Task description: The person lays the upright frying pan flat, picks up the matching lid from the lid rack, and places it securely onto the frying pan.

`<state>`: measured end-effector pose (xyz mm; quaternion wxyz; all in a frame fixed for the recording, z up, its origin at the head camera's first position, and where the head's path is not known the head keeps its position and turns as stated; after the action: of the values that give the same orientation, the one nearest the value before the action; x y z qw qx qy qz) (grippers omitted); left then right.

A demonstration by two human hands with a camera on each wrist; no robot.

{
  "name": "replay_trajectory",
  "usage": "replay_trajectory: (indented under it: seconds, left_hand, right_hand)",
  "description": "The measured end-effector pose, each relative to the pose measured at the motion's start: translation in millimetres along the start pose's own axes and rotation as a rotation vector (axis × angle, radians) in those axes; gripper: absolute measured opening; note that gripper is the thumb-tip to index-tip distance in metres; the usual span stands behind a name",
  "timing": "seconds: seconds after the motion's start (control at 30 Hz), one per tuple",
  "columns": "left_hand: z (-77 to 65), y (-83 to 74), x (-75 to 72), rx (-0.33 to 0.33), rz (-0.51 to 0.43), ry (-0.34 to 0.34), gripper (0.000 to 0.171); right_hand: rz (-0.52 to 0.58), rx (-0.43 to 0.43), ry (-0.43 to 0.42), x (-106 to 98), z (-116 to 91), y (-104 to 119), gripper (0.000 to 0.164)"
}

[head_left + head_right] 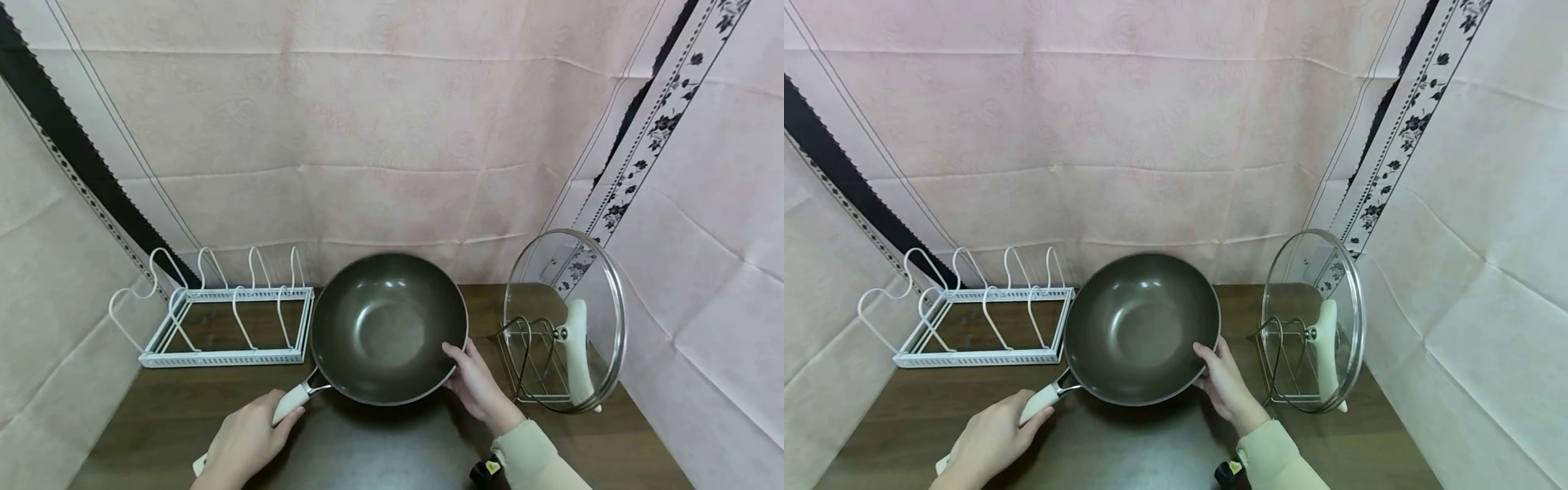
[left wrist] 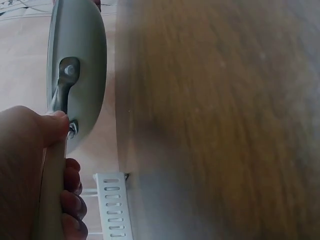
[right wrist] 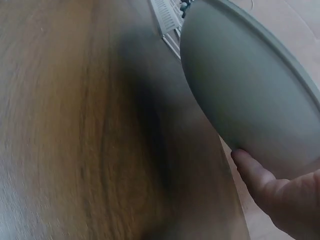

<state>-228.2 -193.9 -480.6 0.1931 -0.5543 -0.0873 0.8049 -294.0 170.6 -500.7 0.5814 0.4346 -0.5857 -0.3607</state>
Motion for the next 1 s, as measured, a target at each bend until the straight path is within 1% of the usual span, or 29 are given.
replay_trajectory:
  seconds: [0.23,0.4,0.53,0.8,0.93,1.0]
  left_hand:
    - [2.4,2.4,-5.5,0.028,0.019,0.025,0.027]
    - [3.4,5.0,-5.9,0.036,0.015,0.062,0.024]
    - [3.8,5.9,-8.4,0.053,0.021,0.072,0.023]
    - [5.6,3.7,-14.2,0.154,0.04,0.065,0.027]
    - [6.2,3.7,-14.4,0.178,0.045,0.076,0.029]
    - [5.9,3.5,-14.4,0.187,0.05,0.083,0.029]
  right_hand:
    - [-0.03,0.013,-0.067,-18.2,1.3,7.4,0.054]
    - [-0.03,0.034,-0.066,-25.3,0.9,9.3,0.051]
    - [-0.043,0.042,-0.064,-28.4,0.8,10.7,0.053]
    - [-0.074,0.066,-0.075,-37.4,2.1,11.1,0.06]
    - [-0.102,0.084,-0.068,-41.2,2.2,9.0,0.059]
    - [-0.115,0.095,-0.066,-43.2,2.1,7.5,0.067]
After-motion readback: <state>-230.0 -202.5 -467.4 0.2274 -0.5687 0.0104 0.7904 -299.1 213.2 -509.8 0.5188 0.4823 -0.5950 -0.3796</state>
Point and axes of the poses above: each hand's wrist, its own z-axis towards the middle knuckle, its own x-axis out of the palm, y = z × x, the point moved 9 cm from there along z, towards the middle knuckle, and after that the axes turned 4 degrees about -x, right-handed, at the moved point
